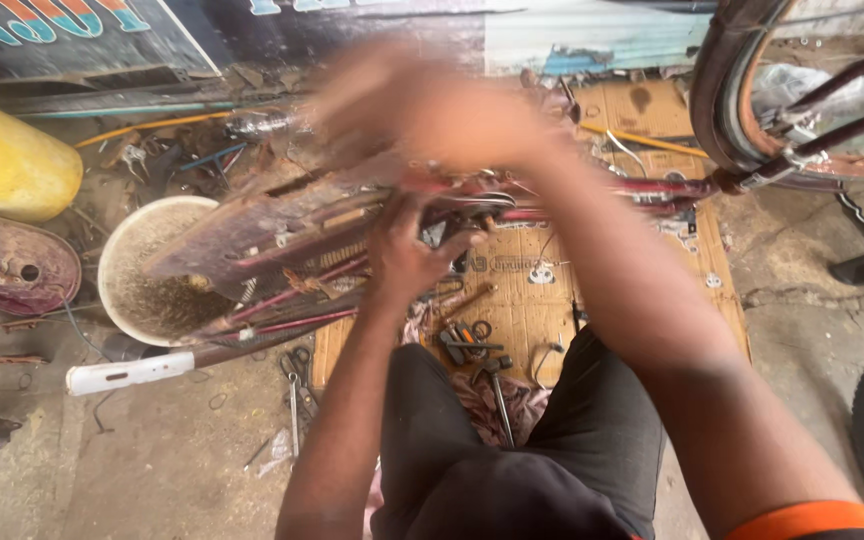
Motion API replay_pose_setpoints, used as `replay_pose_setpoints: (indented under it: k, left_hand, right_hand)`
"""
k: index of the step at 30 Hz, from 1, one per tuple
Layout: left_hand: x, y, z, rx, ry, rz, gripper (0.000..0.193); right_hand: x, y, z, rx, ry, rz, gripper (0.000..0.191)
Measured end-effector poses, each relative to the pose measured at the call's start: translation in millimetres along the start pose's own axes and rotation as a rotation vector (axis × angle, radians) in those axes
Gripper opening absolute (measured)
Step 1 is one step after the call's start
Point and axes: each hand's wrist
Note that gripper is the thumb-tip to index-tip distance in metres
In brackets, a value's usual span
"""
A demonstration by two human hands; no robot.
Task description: The person works on a bicycle frame, using a hammer and pliers to remove rust and debris from the frame. They also use a screwdriver to adjust parts of the bicycle.
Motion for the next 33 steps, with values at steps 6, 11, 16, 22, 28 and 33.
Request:
replay_pose_setpoints:
  k: [6, 11, 16, 22, 28, 33]
  left_hand:
    - [1.9, 22.7, 0.1, 0.377, 0.167, 0.189, 0.054]
    - [2.4, 9.8, -30.1, 0.85, 0.474, 0.147, 0.057]
    - [-2.3, -10.4, -47.0, 1.332, 0.443, 0.052, 0.038]
    - [-6.3, -22.2, -30.9, 1.665, 0.416, 0.042, 0.048]
    - [-5.6, -15.0, -18.9, 1.698, 0.656, -0.064, 0.065]
    - [-11.6, 9.5, 4.4, 1.989, 0.717, -0.012, 0.071]
  right_hand:
    - [-48.9, -50.2, 45.9, -0.093, 0.182, 0.049, 0.047]
    - [-10.1, -60.6, 23.4, -0.098, 0.188, -0.119, 0.046]
    - [84.3, -37.0, 42.7, -0.128, 0.319, -0.673, 0.05]
    - [161.8, -124.8, -39.3, -0.406, -0.626, -1.054, 0.033]
    - [140.3, -156.7, -60.9, -0.537, -0.615, -0.997, 0.043]
    - [144.2, -138.1, -48.9, -0.818, -0.579, -0.984, 0.049]
Point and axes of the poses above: each hand's wrist, its own x-axis away from the middle knuckle, its own y-axis out of the back of the hand, z = x × y, and after that the axes turned 10 degrees about y, right-handed
